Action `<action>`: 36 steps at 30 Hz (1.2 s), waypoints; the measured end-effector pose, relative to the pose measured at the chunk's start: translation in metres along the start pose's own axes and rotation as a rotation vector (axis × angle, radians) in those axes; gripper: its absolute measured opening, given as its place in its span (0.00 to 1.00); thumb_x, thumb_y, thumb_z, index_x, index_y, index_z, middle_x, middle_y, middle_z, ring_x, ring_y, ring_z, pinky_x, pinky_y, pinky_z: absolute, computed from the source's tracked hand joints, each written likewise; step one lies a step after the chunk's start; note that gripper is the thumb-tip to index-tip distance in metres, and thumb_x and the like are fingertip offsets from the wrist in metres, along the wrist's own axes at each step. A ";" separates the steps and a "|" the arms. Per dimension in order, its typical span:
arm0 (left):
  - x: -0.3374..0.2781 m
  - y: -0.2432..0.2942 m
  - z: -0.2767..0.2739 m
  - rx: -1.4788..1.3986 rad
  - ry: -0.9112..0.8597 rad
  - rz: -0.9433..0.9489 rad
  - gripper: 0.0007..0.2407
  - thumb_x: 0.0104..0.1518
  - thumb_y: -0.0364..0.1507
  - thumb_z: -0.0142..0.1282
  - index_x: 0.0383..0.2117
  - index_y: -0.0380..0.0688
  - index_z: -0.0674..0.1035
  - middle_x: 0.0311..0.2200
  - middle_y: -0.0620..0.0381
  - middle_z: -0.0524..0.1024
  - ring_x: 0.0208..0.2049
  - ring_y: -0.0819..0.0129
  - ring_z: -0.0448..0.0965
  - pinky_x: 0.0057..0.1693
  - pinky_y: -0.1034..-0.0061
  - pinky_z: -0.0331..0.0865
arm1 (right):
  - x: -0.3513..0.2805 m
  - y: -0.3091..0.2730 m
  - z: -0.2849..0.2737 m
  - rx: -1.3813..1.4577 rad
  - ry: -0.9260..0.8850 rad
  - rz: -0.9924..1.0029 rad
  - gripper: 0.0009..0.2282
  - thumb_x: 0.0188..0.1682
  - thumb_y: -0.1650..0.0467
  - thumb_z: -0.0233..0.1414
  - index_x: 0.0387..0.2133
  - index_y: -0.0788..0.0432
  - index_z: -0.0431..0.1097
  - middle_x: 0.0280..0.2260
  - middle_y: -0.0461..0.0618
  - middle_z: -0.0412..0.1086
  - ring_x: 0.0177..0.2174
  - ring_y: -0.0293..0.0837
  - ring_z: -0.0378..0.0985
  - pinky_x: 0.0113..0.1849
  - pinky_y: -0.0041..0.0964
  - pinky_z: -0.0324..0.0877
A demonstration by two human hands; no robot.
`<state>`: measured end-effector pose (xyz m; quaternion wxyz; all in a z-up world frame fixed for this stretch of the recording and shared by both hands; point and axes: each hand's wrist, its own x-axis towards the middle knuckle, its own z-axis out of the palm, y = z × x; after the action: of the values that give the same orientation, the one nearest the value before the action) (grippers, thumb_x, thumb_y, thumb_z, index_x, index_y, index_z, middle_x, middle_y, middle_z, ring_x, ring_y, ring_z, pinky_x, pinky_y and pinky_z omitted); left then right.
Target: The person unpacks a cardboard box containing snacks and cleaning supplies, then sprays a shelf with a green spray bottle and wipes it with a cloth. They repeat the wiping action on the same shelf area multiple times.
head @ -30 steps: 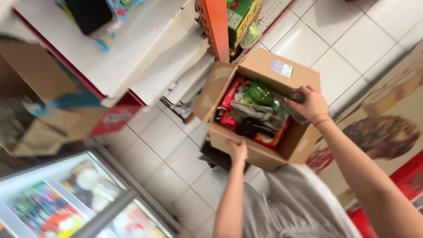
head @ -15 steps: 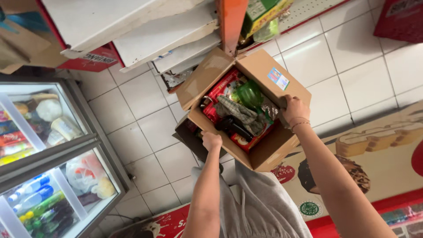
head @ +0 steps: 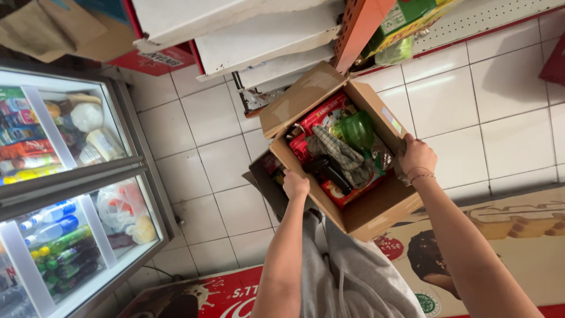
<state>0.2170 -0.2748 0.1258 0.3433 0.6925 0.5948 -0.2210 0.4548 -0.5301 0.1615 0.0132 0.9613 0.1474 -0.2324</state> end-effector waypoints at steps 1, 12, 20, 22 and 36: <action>0.001 0.001 -0.003 -0.015 -0.034 -0.026 0.24 0.53 0.29 0.65 0.52 0.35 0.65 0.45 0.38 0.79 0.46 0.45 0.82 0.52 0.60 0.77 | 0.000 -0.001 0.000 0.003 0.006 -0.009 0.13 0.47 0.66 0.59 0.45 0.50 0.70 0.37 0.53 0.77 0.37 0.59 0.80 0.37 0.53 0.75; 0.018 -0.009 -0.005 -0.022 -0.098 0.076 0.25 0.53 0.28 0.65 0.53 0.32 0.64 0.47 0.34 0.76 0.48 0.43 0.80 0.54 0.60 0.75 | -0.001 -0.007 -0.007 -0.069 -0.055 0.021 0.15 0.47 0.63 0.59 0.48 0.47 0.71 0.39 0.56 0.77 0.40 0.59 0.80 0.39 0.54 0.76; 0.023 -0.001 -0.028 -0.048 -0.173 0.065 0.25 0.55 0.27 0.63 0.55 0.32 0.63 0.47 0.35 0.77 0.47 0.46 0.82 0.50 0.63 0.79 | -0.003 -0.023 0.011 -0.100 0.031 0.044 0.14 0.49 0.65 0.58 0.48 0.52 0.70 0.38 0.56 0.77 0.39 0.60 0.80 0.37 0.54 0.75; 0.027 0.006 -0.033 -0.058 -0.159 0.066 0.24 0.55 0.27 0.63 0.54 0.32 0.64 0.46 0.36 0.77 0.46 0.46 0.82 0.50 0.63 0.79 | 0.005 -0.025 0.011 -0.110 0.036 0.041 0.14 0.49 0.65 0.58 0.47 0.53 0.70 0.38 0.57 0.77 0.39 0.60 0.80 0.37 0.54 0.75; 0.017 0.009 -0.016 -0.066 0.015 -0.057 0.23 0.53 0.28 0.64 0.53 0.36 0.67 0.48 0.38 0.78 0.49 0.41 0.80 0.51 0.59 0.77 | 0.020 -0.012 -0.046 -0.247 -0.247 -0.169 0.21 0.42 0.58 0.64 0.47 0.53 0.73 0.40 0.58 0.78 0.42 0.59 0.81 0.42 0.52 0.77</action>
<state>0.2272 -0.2516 0.1259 0.3549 0.6652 0.6239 -0.2056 0.4887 -0.5088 0.1935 0.1296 0.9006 0.2525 -0.3291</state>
